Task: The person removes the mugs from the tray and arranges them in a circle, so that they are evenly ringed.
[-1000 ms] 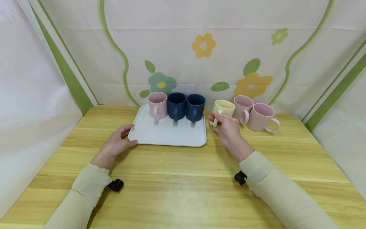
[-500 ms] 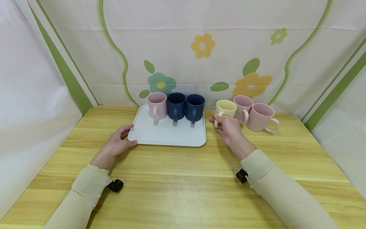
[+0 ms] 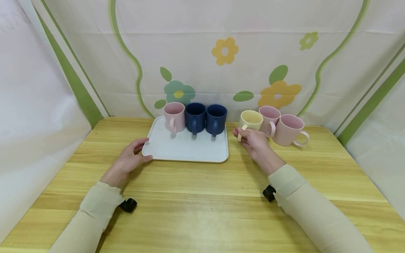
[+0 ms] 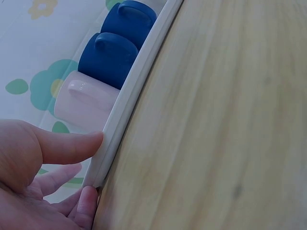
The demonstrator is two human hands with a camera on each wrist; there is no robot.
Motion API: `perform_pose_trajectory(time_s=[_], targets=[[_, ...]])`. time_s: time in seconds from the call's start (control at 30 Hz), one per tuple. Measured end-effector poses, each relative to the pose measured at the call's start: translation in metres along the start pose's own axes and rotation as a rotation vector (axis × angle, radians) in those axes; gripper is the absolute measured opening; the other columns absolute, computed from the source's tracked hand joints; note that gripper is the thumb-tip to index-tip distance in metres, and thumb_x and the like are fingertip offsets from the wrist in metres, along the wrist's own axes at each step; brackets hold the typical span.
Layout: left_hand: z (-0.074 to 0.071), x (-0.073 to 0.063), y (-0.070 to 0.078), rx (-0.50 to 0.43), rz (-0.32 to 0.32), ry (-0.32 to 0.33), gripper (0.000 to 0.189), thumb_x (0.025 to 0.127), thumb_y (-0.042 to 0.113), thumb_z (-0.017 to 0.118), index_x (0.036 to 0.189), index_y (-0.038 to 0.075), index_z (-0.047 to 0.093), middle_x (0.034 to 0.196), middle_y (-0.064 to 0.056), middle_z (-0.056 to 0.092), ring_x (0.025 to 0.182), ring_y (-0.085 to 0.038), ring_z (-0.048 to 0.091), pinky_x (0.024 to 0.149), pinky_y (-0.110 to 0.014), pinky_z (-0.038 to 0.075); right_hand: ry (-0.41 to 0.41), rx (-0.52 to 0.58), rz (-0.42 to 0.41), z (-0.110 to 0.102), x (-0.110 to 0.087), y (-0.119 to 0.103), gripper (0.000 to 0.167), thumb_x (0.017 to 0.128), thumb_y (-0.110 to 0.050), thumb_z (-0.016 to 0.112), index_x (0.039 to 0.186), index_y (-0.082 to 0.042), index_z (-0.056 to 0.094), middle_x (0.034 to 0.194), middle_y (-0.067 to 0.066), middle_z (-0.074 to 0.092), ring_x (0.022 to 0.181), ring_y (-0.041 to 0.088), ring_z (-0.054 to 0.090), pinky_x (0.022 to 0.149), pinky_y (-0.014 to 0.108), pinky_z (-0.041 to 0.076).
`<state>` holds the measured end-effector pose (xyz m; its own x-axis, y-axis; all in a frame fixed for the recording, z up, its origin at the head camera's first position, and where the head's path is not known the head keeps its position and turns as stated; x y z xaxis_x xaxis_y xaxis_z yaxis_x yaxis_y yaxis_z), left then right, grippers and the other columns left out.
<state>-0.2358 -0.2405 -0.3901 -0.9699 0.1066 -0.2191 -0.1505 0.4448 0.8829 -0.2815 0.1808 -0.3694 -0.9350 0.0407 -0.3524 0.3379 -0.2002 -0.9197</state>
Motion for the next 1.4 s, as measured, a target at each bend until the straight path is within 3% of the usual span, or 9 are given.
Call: perform_pose_trajectory(time_s=[0.2,0.43,0.63,0.77,0.9,1.1,1.23,1.4], targets=[[-0.001,0.001,-0.001,0.007,0.012,0.011,0.081,0.1,0.006,0.07,0.169,0.006,0.025,0.172,-0.026,0.028,0.157,-0.045,0.03,0.126,-0.057,0.03,0.002,0.016,0.022,0.0,0.003,0.001,0.044,0.109,-0.018,0.061,0.15,-0.004,0.057,0.1,-0.009,0.081,0.135,0.018,0.062,0.128,0.035,0.035],[0.0,0.0,-0.001,-0.005,-0.008,0.007,0.083,0.1,0.008,0.071,0.169,0.008,0.025,0.172,-0.025,0.028,0.158,-0.043,0.028,0.126,-0.058,0.028,0.012,0.022,0.021,0.0,0.001,-0.001,0.044,0.109,-0.016,0.06,0.151,-0.004,0.057,0.094,-0.011,0.08,0.146,0.021,0.056,0.128,0.035,0.034],[0.0,-0.001,0.001,-0.005,-0.016,0.012,0.082,0.101,0.008,0.071,0.169,0.008,0.025,0.172,-0.026,0.028,0.158,-0.043,0.028,0.126,-0.057,0.028,-0.029,-0.039,-0.007,-0.005,-0.003,-0.003,0.025,0.107,-0.013,0.062,0.131,-0.007,0.069,0.101,-0.01,0.079,0.135,0.019,0.061,0.128,0.039,0.035],[0.0,-0.001,0.0,-0.007,-0.02,0.011,0.083,0.101,0.007,0.071,0.169,0.009,0.025,0.173,-0.025,0.027,0.159,-0.043,0.028,0.127,-0.057,0.028,-0.024,-0.095,-0.037,-0.009,-0.008,-0.005,0.04,0.106,-0.013,0.064,0.143,0.001,0.062,0.1,-0.011,0.075,0.121,0.015,0.064,0.126,0.042,0.038],[0.0,-0.001,0.0,-0.008,-0.019,0.012,0.083,0.1,0.007,0.071,0.169,0.009,0.025,0.173,-0.026,0.027,0.159,-0.043,0.028,0.127,-0.058,0.027,0.017,-0.139,-0.076,-0.015,-0.014,-0.008,0.049,0.103,-0.014,0.069,0.146,0.006,0.057,0.096,-0.01,0.075,0.104,0.01,0.07,0.116,0.036,0.05],[-0.001,0.0,0.0,0.0,-0.018,0.009,0.084,0.101,0.009,0.071,0.17,0.01,0.024,0.173,-0.025,0.027,0.159,-0.043,0.027,0.128,-0.058,0.027,0.103,-0.167,-0.161,-0.019,-0.022,-0.015,0.031,0.101,-0.015,0.073,0.126,0.002,0.07,0.086,-0.011,0.079,0.088,0.006,0.075,0.088,0.022,0.061],[-0.001,0.0,0.0,0.003,-0.018,0.01,0.083,0.101,0.009,0.071,0.17,0.01,0.024,0.173,-0.024,0.027,0.159,-0.043,0.028,0.127,-0.058,0.028,0.109,-0.155,-0.219,-0.017,-0.025,-0.019,0.02,0.1,-0.016,0.075,0.114,-0.003,0.071,0.082,-0.012,0.078,0.084,0.004,0.076,0.088,0.023,0.062],[-0.001,0.0,-0.001,0.003,-0.012,0.01,0.083,0.101,0.009,0.071,0.169,0.009,0.025,0.173,-0.024,0.028,0.158,-0.042,0.029,0.126,-0.057,0.029,0.014,-0.171,-0.267,-0.008,-0.027,-0.021,0.035,0.1,-0.015,0.074,0.13,0.003,0.067,0.09,-0.014,0.079,0.09,0.005,0.077,0.088,0.021,0.061]])
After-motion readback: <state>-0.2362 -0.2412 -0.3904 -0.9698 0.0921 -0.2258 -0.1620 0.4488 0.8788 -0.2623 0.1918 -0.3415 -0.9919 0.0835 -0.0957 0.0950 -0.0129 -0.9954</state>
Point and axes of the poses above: each hand's wrist, its own x-axis towards the middle knuckle, its own z-axis out of the palm, y = z × x, the point moved 3 cm from there along x, towards the middle knuckle
